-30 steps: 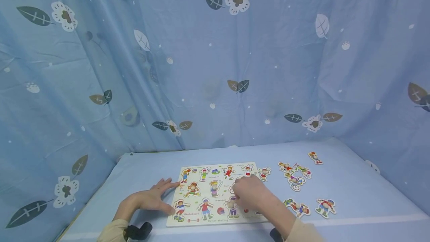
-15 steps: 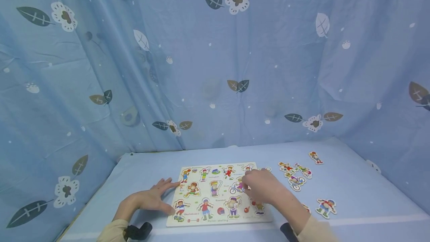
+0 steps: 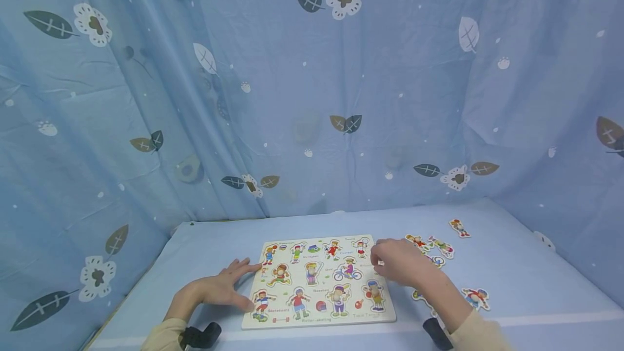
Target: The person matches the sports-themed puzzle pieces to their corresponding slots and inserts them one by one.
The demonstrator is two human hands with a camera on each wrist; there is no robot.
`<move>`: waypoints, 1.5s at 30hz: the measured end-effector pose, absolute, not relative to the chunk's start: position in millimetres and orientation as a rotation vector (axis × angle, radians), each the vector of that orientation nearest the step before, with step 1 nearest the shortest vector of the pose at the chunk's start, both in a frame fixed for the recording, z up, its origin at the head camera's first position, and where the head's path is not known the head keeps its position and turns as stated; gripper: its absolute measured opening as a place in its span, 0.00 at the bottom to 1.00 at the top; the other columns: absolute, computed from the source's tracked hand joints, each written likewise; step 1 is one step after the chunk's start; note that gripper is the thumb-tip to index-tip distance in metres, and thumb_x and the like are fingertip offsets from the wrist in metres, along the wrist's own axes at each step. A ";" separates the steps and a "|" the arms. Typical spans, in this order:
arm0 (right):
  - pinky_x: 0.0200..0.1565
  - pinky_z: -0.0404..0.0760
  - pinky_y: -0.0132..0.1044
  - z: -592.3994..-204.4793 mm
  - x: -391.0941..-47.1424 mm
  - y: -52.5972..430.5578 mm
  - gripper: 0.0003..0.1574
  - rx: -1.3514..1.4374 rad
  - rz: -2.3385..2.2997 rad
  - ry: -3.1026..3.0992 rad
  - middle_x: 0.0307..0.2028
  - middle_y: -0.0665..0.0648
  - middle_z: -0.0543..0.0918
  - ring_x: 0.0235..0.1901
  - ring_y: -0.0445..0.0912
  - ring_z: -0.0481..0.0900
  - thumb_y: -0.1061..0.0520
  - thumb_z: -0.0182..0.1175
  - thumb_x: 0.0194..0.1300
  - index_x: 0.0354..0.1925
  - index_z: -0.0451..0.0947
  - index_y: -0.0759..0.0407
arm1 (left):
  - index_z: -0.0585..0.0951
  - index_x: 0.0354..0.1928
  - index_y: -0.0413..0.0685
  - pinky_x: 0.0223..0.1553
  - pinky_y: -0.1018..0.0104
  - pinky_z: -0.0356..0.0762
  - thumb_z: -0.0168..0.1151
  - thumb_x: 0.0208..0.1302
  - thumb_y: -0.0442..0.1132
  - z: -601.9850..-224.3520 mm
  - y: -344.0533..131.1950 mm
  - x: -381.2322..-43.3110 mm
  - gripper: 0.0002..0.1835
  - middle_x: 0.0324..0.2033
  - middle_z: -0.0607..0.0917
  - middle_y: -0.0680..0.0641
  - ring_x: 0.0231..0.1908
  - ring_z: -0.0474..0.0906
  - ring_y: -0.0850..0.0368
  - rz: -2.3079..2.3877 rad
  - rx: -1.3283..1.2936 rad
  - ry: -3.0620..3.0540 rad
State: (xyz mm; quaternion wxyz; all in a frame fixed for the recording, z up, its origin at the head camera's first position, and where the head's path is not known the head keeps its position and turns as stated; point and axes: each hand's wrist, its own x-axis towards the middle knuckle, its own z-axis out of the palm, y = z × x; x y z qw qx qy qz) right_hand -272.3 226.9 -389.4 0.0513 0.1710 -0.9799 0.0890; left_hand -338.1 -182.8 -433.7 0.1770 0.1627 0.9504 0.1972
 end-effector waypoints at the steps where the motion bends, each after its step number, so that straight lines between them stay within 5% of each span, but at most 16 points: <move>1: 0.32 0.78 0.36 -389.8 -272.8 229.2 0.06 0.512 0.277 -2.986 0.30 0.41 0.78 0.28 0.38 0.74 0.57 0.72 0.57 0.31 0.83 0.48 | 0.68 0.71 0.62 0.71 0.29 0.44 0.76 0.42 0.61 -433.6 -183.1 -338.1 0.50 0.76 0.57 0.42 0.76 0.42 0.35 0.559 0.462 2.688; 17: 0.43 0.84 0.48 -392.6 -277.8 265.7 0.07 0.386 0.417 -3.033 0.34 0.44 0.82 0.38 0.45 0.81 0.59 0.70 0.58 0.36 0.83 0.51 | 0.67 0.72 0.59 0.71 0.30 0.43 0.75 0.42 0.60 -427.5 -181.8 -334.6 0.51 0.75 0.57 0.40 0.75 0.41 0.33 0.561 0.473 2.682; 45: 0.45 0.83 0.54 -408.3 -294.7 322.8 0.09 0.305 0.455 -3.014 0.38 0.53 0.84 0.41 0.53 0.82 0.63 0.68 0.57 0.39 0.83 0.59 | 0.67 0.72 0.59 0.72 0.31 0.43 0.76 0.43 0.59 -427.3 -181.7 -335.8 0.51 0.75 0.57 0.40 0.76 0.41 0.34 0.566 0.467 2.669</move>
